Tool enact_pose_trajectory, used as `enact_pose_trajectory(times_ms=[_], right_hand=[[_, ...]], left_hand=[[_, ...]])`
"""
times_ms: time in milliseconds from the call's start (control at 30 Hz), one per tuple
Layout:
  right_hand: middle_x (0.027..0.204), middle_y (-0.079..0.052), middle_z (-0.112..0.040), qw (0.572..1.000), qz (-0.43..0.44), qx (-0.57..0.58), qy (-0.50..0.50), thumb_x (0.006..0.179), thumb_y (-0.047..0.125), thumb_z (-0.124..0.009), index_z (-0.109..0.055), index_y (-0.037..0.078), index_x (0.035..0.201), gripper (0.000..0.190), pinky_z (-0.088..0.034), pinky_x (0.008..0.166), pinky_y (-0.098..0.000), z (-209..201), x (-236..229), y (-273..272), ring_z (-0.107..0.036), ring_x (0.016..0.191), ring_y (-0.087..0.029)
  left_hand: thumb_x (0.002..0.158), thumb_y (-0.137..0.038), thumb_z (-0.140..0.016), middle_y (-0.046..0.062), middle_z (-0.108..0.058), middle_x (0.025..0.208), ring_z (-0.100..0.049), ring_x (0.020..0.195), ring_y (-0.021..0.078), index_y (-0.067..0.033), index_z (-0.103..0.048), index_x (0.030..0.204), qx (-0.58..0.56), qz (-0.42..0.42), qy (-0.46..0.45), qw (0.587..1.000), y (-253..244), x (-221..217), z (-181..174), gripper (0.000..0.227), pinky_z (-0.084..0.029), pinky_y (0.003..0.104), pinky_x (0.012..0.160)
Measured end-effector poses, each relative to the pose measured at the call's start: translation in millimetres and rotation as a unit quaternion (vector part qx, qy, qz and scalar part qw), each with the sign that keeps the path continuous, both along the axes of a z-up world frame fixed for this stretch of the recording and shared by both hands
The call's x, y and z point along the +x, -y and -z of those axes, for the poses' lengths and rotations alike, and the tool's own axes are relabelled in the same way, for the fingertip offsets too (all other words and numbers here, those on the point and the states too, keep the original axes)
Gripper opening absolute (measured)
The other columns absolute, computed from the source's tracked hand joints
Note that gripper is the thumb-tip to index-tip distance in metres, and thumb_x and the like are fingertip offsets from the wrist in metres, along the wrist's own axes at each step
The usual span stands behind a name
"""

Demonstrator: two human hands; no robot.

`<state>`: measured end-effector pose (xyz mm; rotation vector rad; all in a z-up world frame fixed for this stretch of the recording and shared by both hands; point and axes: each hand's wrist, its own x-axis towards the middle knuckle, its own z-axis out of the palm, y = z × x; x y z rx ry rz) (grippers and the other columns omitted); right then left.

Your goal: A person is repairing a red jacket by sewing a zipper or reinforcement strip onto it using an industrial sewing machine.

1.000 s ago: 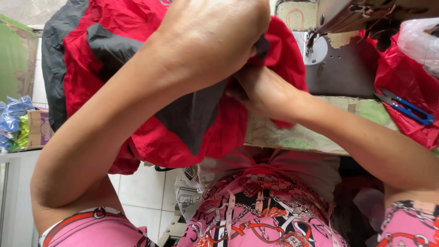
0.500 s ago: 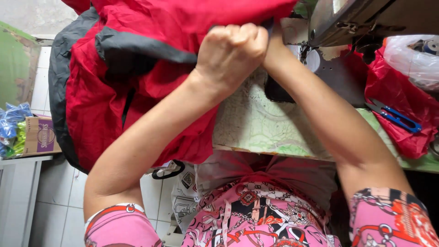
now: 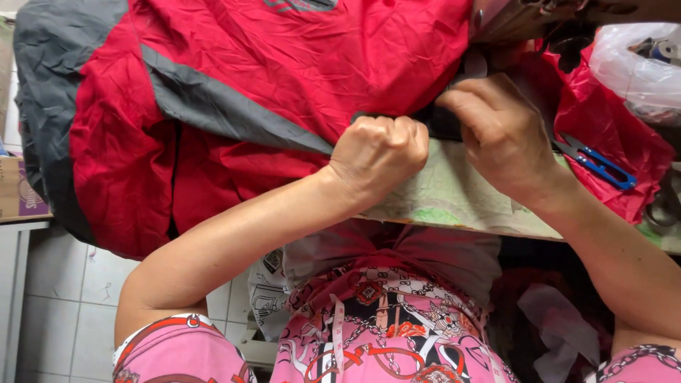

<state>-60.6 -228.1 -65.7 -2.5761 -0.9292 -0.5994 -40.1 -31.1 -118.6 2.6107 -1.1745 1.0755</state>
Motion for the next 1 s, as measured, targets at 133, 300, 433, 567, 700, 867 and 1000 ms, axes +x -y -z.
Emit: enact_pose_trajectory(times_ms=[133, 300, 433, 567, 700, 867, 1000], right_hand=[[0.113, -0.014, -0.068, 1.0, -0.003, -0.019, -0.001, 0.091, -0.025, -0.055, -0.073, -0.002, 0.123, 0.043, -0.052, 0.085, -0.0396, 13.9, 9.7, 7.4, -0.059, 0.093, -0.034], [0.092, -0.014, -0.052, 0.993, 0.041, -0.018, -0.109, 0.102, -0.008, -0.066, -0.064, -0.001, 0.103, 0.007, -0.043, 0.059, -0.047, 16.0, 20.7, 6.7, -0.057, 0.081, -0.034], [0.102, -0.016, -0.06, 0.995, 0.022, 0.003, -0.095, 0.104, -0.005, -0.07, -0.068, -0.003, 0.109, 0.005, -0.049, 0.067, -0.0442, 15.2, 24.3, 8.4, -0.062, 0.084, -0.035], [0.101, -0.018, -0.067, 0.992, 0.0, 0.038, -0.122, 0.103, -0.007, -0.073, -0.068, -0.006, 0.115, 0.012, -0.048, 0.079, -0.0408, 7.7, 21.9, 12.7, -0.064, 0.088, -0.032], [0.109, -0.018, -0.069, 0.996, -0.014, 0.056, -0.074, 0.102, -0.022, -0.069, -0.073, -0.007, 0.113, 0.019, -0.05, 0.091, -0.0418, -3.5, 6.7, 10.7, -0.061, 0.097, -0.034], [0.122, -0.018, -0.072, 0.996, -0.064, -0.028, -0.053, 0.088, -0.022, -0.056, -0.073, -0.007, 0.123, 0.042, -0.053, 0.098, -0.042, 8.7, -4.8, 12.6, -0.066, 0.109, -0.035], [0.127, -0.013, -0.073, 0.993, -0.046, -0.108, -0.003, 0.104, -0.008, -0.051, -0.072, -0.004, 0.127, 0.032, -0.051, 0.095, -0.0384, 10.5, -11.7, 11.7, -0.066, 0.111, -0.03]], left_hand=[[0.074, -0.007, -0.061, -0.003, -0.049, 0.058, -0.054, 0.046, 0.0177, -0.0222, -0.055, 0.065, -0.006, 0.001, -0.021, 1.0, 11.3, -14.2, 3.9, 0.018, -0.039, 0.036, 0.041], [0.089, -0.005, -0.058, 0.0, -0.044, 0.072, -0.047, 0.058, 0.0194, -0.0208, -0.053, 0.068, -0.001, 0.012, -0.021, 1.0, 8.7, -22.6, -9.9, 0.027, -0.037, 0.035, 0.049], [0.098, -0.002, -0.053, 0.006, -0.053, 0.095, -0.05, 0.087, 0.0248, -0.0055, -0.069, 0.092, -0.018, 0.074, -0.011, 0.997, 6.2, -16.6, -25.5, 0.018, -0.044, 0.036, 0.075], [0.098, -0.004, -0.051, 0.025, -0.068, 0.1, -0.066, 0.096, 0.0357, -0.0078, -0.061, 0.088, 0.016, 0.104, -0.034, 0.994, 1.2, -11.8, -14.3, 0.014, -0.045, 0.046, 0.113], [0.092, -0.001, -0.055, 0.029, -0.069, 0.105, -0.067, 0.093, 0.0377, -0.0072, -0.057, 0.084, -0.022, 0.096, -0.073, 0.992, 1.4, -11.9, -15.1, 0.01, -0.05, 0.048, 0.106], [0.093, 0.001, -0.056, 0.029, -0.069, 0.102, -0.066, 0.093, 0.0367, -0.0032, -0.06, 0.087, -0.033, 0.098, -0.075, 0.992, 2.1, -10.7, -14.7, 0.008, -0.053, 0.047, 0.102], [0.095, 0.0, -0.054, 0.03, -0.068, 0.104, -0.066, 0.092, 0.0372, -0.0032, -0.058, 0.09, -0.027, 0.08, -0.075, 0.994, 2.7, -10.6, -14.6, 0.007, -0.054, 0.047, 0.094]])
